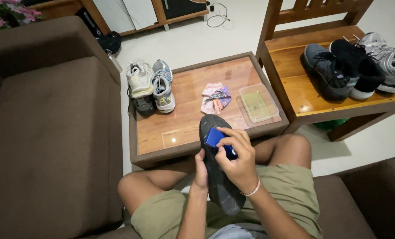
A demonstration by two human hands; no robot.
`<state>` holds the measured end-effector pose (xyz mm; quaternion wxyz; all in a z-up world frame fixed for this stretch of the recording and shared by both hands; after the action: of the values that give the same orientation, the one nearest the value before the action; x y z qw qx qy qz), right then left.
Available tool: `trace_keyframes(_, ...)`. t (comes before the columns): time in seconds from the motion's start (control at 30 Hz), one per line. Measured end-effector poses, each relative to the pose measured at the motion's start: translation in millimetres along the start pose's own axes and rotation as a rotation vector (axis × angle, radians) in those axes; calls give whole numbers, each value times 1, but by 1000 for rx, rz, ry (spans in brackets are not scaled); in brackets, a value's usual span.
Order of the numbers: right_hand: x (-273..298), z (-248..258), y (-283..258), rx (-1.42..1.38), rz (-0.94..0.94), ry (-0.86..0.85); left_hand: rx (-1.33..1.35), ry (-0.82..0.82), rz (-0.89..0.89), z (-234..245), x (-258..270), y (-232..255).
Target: Cleaning a black leather shoe using a brush and cleaning solution while sitting on a sofa.
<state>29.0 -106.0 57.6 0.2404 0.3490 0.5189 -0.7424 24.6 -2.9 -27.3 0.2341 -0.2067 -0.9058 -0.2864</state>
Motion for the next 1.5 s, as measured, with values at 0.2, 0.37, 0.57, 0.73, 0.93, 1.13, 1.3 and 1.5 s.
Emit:
trace_keyframes(0.2,12,-2,13,61,-38,-43,-162,140,-53,11,-7,1)
trace_keyframes(0.37,13,3,2,136,114,-256,2,-33,-44,71,-66,-8)
trace_keyframes(0.57,-21,6,30,153,120,-170,-38,-177,2,24,-24,-6)
trace_keyframes(0.73,2,10,14,41,153,-296,-36,-207,-15,20,-17,4)
trace_keyframes(0.93,6,18,16,81,177,-255,-121,-232,3,35,-18,-15)
trace_keyframes(1.13,25,22,-10,56,201,-259,-100,-265,-126,33,-8,-5)
trace_keyframes(1.3,23,24,3,137,271,-243,-70,-312,-169,30,-1,-13)
trace_keyframes(1.5,24,32,-2,39,186,-172,-326,-221,-285,37,-7,-2)
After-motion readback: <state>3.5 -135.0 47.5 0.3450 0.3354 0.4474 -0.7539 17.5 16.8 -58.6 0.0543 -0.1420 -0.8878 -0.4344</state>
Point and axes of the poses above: each hand's wrist, its own x-axis away from the middle knuckle, its own z-axis out of the back of the hand, y = z × x, the point moved 3 cm from there along -x, towards the middle knuckle, and after that the axes turned 7 degrees about z, right-handed, at the moved point
